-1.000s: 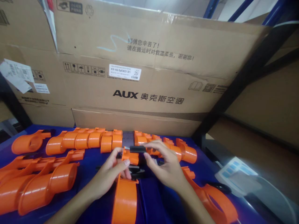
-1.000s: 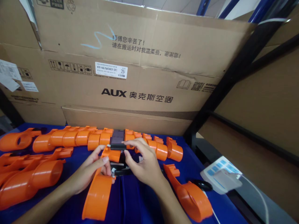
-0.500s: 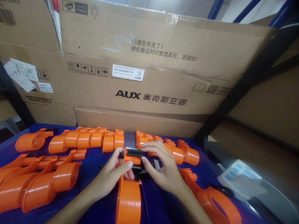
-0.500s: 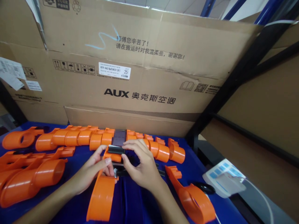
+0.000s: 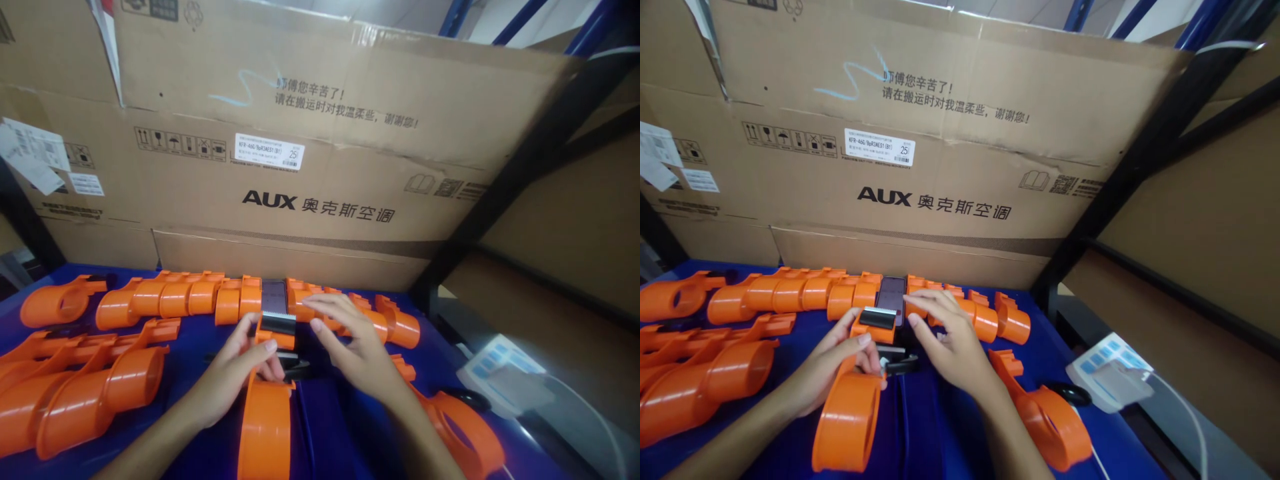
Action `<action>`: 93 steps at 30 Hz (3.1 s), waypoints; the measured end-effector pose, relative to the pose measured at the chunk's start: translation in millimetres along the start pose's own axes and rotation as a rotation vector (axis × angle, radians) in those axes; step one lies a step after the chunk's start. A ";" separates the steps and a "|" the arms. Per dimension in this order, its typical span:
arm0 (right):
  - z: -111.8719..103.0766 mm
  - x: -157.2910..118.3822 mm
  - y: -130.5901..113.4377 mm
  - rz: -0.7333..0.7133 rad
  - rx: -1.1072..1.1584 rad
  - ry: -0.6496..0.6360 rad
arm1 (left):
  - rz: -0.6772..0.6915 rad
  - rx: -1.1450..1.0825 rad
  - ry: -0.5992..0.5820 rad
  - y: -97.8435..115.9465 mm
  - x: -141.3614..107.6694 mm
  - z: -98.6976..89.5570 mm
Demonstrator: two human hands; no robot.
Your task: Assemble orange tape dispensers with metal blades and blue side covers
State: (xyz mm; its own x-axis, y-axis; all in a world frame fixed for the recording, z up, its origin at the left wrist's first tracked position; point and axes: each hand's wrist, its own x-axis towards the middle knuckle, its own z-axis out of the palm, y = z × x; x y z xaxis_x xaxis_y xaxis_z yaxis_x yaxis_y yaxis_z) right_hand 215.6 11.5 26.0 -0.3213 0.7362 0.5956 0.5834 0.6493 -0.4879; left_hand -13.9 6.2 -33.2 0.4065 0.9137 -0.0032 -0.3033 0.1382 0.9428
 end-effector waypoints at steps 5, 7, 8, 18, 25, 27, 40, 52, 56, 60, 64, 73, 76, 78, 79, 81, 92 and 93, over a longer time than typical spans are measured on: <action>-19.5 -2.7 19.0 0.156 -0.247 -0.230 | -0.016 -0.051 0.024 2.2 -1.9 0.3; -23.1 -6.6 24.0 0.185 -0.295 -0.373 | -0.015 -0.046 0.020 1.8 -2.4 0.3; -23.4 -8.8 25.7 0.196 -0.294 -0.424 | -0.015 -0.038 0.015 1.3 -2.5 0.2; -7.8 -16.1 26.8 0.232 -0.231 -0.582 | -0.034 -0.035 0.029 1.1 -0.4 -1.6; -11.7 -10.7 24.9 0.267 -0.230 -0.496 | -0.029 -0.051 0.038 1.7 -0.6 -1.7; -14.6 -8.8 25.8 0.287 -0.191 -0.452 | -0.030 -0.064 0.050 1.2 -0.1 -2.5; -3.7 -5.8 3.1 0.267 0.298 -0.017 | -0.010 -0.053 0.051 1.0 0.4 2.9; 24.6 -13.2 -16.2 0.159 0.356 0.088 | -0.005 -0.036 0.102 -4.8 2.3 5.9; 24.7 -11.6 -16.9 0.075 0.225 0.039 | 0.022 -0.049 0.106 -7.5 2.7 4.9; 21.3 -9.1 -20.0 -0.011 0.134 0.031 | 0.019 -0.037 0.132 -9.6 3.9 2.8; 21.1 -9.3 -20.5 -0.044 0.083 -0.059 | 0.007 -0.025 0.152 -9.2 3.2 2.6; 29.1 -15.5 -13.7 -0.048 0.039 -0.113 | 0.032 0.033 0.124 -0.2 0.5 6.9; 29.9 -15.3 -13.7 -0.059 0.039 -0.112 | 0.044 0.073 0.109 1.3 0.3 7.0; 30.3 -14.9 -14.1 -0.066 0.046 -0.107 | 0.047 0.096 0.110 1.7 -0.4 6.9; 30.5 -14.9 -14.3 -0.070 0.048 -0.106 | 0.048 0.102 0.111 1.9 -0.9 7.0; 31.0 -15.1 -14.5 -0.076 0.047 -0.105 | 0.048 0.101 0.113 2.3 -2.1 7.6; 29.1 -12.6 -13.8 -0.064 0.031 -0.150 | 0.030 0.040 0.117 3.0 -1.6 6.9; 29.5 -12.3 -14.0 -0.065 0.025 -0.158 | 0.027 0.031 0.116 2.3 -1.0 6.2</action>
State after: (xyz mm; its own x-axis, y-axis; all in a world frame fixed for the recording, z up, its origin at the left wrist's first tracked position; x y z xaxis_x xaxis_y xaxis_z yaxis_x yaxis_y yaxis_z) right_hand 189.3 -1.1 6.7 -0.4717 0.7122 0.5199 0.5399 0.6994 -0.4683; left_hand -9.6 3.2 -29.1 0.2949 0.9554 -0.0142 -0.2854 0.1022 0.9530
